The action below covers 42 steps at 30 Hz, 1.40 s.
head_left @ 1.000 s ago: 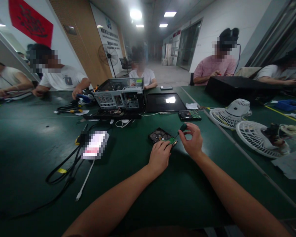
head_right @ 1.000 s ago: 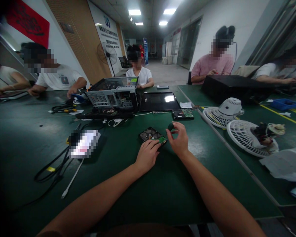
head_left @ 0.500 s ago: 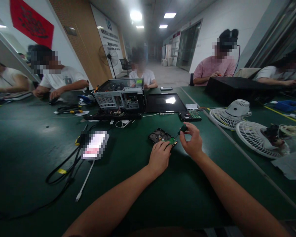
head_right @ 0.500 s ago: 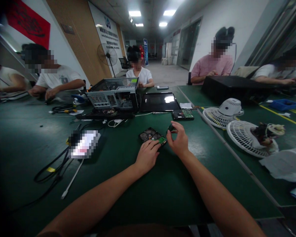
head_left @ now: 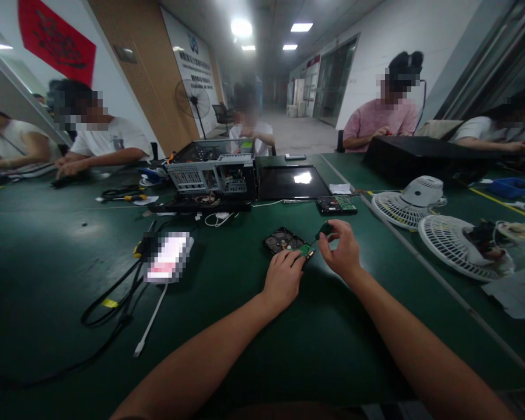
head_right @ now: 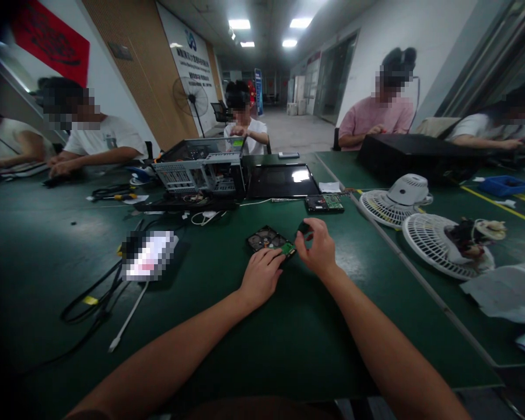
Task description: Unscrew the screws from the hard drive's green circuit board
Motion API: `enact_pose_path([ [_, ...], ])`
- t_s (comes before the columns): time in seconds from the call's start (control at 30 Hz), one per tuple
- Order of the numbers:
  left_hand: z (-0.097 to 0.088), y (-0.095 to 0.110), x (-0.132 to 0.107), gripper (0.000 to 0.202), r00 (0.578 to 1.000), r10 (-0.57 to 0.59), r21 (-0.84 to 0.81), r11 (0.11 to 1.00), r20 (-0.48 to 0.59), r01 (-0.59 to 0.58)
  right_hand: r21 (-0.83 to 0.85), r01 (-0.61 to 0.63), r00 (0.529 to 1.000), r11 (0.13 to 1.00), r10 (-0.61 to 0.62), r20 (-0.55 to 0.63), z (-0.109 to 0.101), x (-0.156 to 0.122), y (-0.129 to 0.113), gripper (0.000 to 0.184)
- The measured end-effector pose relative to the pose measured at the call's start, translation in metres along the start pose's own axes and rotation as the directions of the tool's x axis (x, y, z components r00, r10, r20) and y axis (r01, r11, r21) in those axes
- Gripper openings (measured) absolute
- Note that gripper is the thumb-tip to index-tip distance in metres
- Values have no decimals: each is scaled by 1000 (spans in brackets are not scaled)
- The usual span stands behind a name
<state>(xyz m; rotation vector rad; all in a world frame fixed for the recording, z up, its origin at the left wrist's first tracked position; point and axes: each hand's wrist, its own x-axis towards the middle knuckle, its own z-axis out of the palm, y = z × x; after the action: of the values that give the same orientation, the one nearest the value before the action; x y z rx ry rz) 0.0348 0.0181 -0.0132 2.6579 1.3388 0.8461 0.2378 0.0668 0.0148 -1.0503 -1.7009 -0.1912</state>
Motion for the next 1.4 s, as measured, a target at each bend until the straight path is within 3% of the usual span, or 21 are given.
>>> enact_pose_path([
  [0.53, 1, -1, 1, 45, 1000, -2, 7, 1000, 11, 2, 2, 30, 998, 1000, -30, 63, 3, -4, -6, 53],
  [0.8, -1, -1, 1, 46, 1000, 1, -5, 1000, 9, -1, -46, 29, 999, 999, -28, 27, -14, 22, -17, 30],
  [0.97, -1, -1, 1, 47, 1000, 0, -13, 1000, 19, 1, -21, 37, 986, 999, -34, 160, -23, 54, -23, 16],
  [1.1, 0, -1, 1, 45, 1000, -11, -14, 1000, 20, 11, -49, 75, 916, 996, -49, 398, -32, 85, -27, 9],
  [1.27, 0, 0, 1, 42, 999, -26, -9, 1000, 44, 26, -85, 27, 761, 996, 35, 648, -48, 118, -33, 5],
  [1.33, -1, 1, 2, 43, 998, -35, -5, 999, 53, 35, -89, -5, 708, 996, 66, 703, -52, 125, -35, 9],
  [1.4, -1, 1, 2, 44, 998, -36, 2, 999, 59, 36, -79, -16, 694, 997, 67, 717, -54, 128, -35, 15],
])
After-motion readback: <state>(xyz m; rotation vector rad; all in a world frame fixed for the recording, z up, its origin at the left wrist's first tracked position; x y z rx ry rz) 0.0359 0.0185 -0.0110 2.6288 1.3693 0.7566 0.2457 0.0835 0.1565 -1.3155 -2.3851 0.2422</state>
